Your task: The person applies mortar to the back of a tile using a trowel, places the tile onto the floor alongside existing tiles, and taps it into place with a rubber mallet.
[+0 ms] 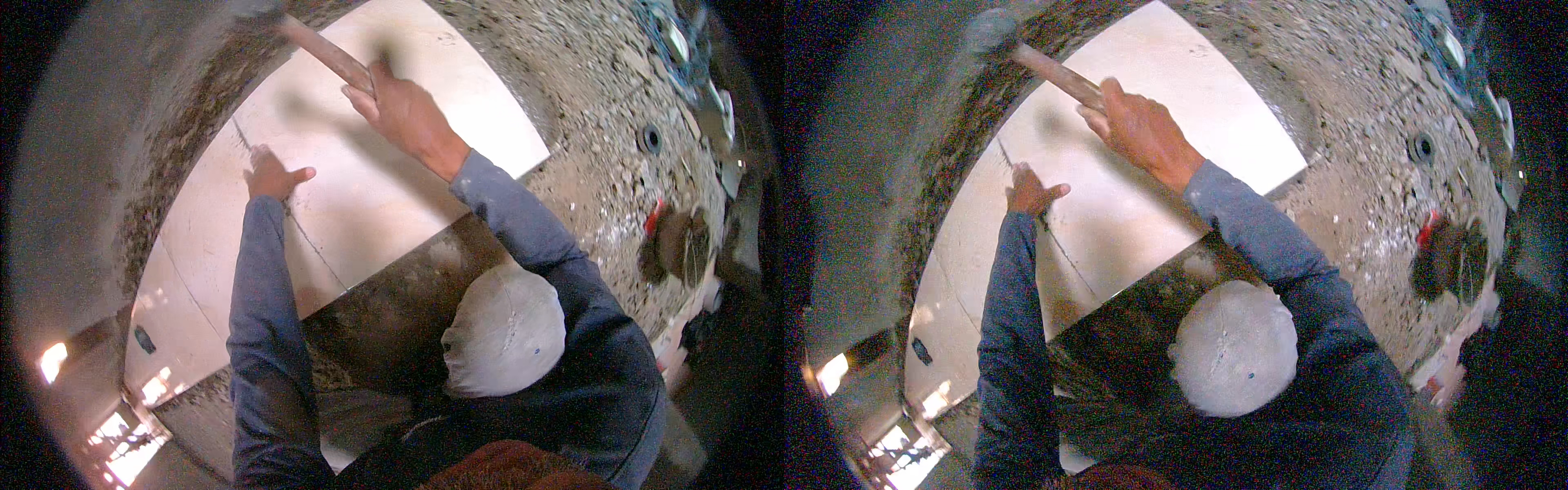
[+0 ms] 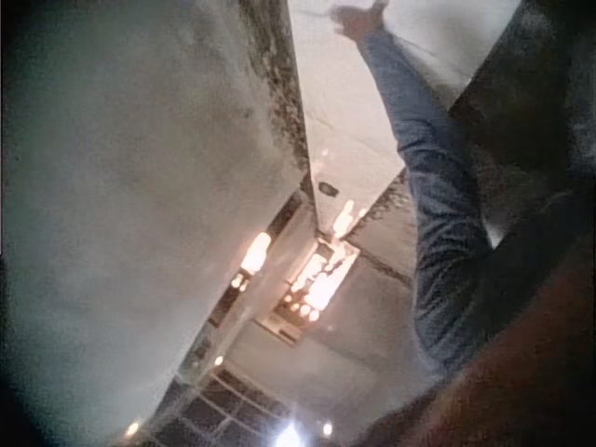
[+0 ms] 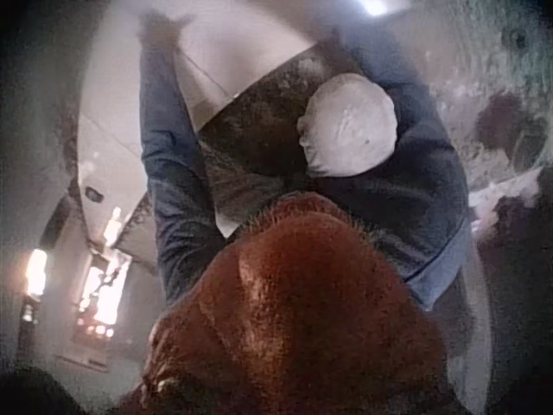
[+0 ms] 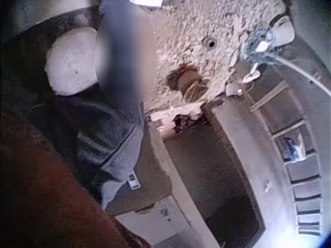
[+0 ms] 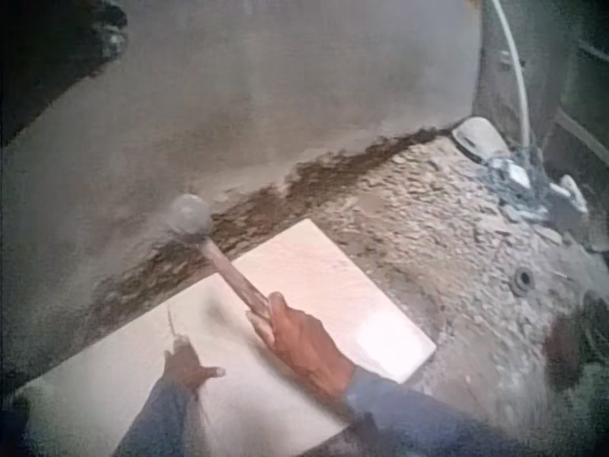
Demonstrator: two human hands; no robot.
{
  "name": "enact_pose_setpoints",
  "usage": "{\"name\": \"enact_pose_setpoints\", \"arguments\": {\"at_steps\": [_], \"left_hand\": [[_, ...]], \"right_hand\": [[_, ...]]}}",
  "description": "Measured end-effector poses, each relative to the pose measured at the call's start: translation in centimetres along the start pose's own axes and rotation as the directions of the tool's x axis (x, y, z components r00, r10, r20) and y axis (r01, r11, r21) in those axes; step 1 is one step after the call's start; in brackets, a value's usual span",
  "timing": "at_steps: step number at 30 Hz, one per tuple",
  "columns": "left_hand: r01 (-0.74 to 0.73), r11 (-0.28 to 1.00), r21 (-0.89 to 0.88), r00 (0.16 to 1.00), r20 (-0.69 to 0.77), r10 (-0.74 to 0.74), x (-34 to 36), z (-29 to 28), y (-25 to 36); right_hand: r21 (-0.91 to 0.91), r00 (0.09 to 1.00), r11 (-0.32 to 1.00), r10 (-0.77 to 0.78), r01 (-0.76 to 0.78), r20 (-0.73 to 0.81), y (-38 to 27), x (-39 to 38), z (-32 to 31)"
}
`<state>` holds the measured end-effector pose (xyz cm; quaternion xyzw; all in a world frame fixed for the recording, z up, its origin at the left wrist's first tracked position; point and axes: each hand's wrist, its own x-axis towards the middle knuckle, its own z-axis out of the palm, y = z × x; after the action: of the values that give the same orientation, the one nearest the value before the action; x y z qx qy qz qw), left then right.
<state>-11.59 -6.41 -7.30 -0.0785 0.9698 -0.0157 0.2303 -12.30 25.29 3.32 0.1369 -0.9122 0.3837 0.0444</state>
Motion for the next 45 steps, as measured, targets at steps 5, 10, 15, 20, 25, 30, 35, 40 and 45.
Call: {"name": "enact_pose_setpoints", "arguments": {"at_steps": [5,10,15,20,25,30,35,40,45], "left_hand": [[0.061,0.988,0.143,0.997,0.047,-0.068,1.5,-0.7,2.3],[-0.283,0.947,0.150,0.959,0.073,0.274,-0.9,-1.5,4.0],[-0.381,0.923,-0.056,0.919,0.086,0.385,-9.0,-1.9,17.0],[-0.276,0.960,0.047,0.957,0.103,0.270,-10.9,-1.8,18.1],[-0.313,0.945,0.092,0.946,0.115,0.303,-9.7,-0.4,17.6],[-0.374,0.923,0.087,0.925,0.106,0.365,-9.3,-0.4,17.8],[-0.389,0.914,0.110,0.921,0.046,0.387,-8.1,0.6,16.9],[-0.382,0.912,0.150,0.924,0.094,0.371,-8.5,0.6,16.4],[-0.384,0.915,0.128,0.923,0.040,0.382,-7.4,0.7,16.5]], "right_hand": [[0.096,0.999,0.995,0.001,0.004,-0.044,6.4,-0.5,-0.3],[0.281,0.994,0.960,0.027,0.005,-0.109,2.2,-9.3,-4.1],[0.261,0.982,0.957,0.160,-0.130,-0.098,4.9,-18.2,-7.0],[0.061,0.940,0.939,0.341,-0.340,-0.019,10.9,-23.2,-5.3],[0.132,0.934,0.931,0.352,-0.342,-0.066,7.4,-20.8,-9.6],[0.031,0.925,0.929,0.370,-0.369,-0.081,9.9,-22.0,-7.2],[0.079,0.949,0.952,0.301,-0.294,-0.091,8.5,-20.6,-8.8],[0.022,0.948,0.953,0.301,-0.301,-0.100,11.0,-21.2,-6.6],[0.082,0.946,0.948,0.314,-0.308,-0.080,8.4,-18.6,-9.5]]}}
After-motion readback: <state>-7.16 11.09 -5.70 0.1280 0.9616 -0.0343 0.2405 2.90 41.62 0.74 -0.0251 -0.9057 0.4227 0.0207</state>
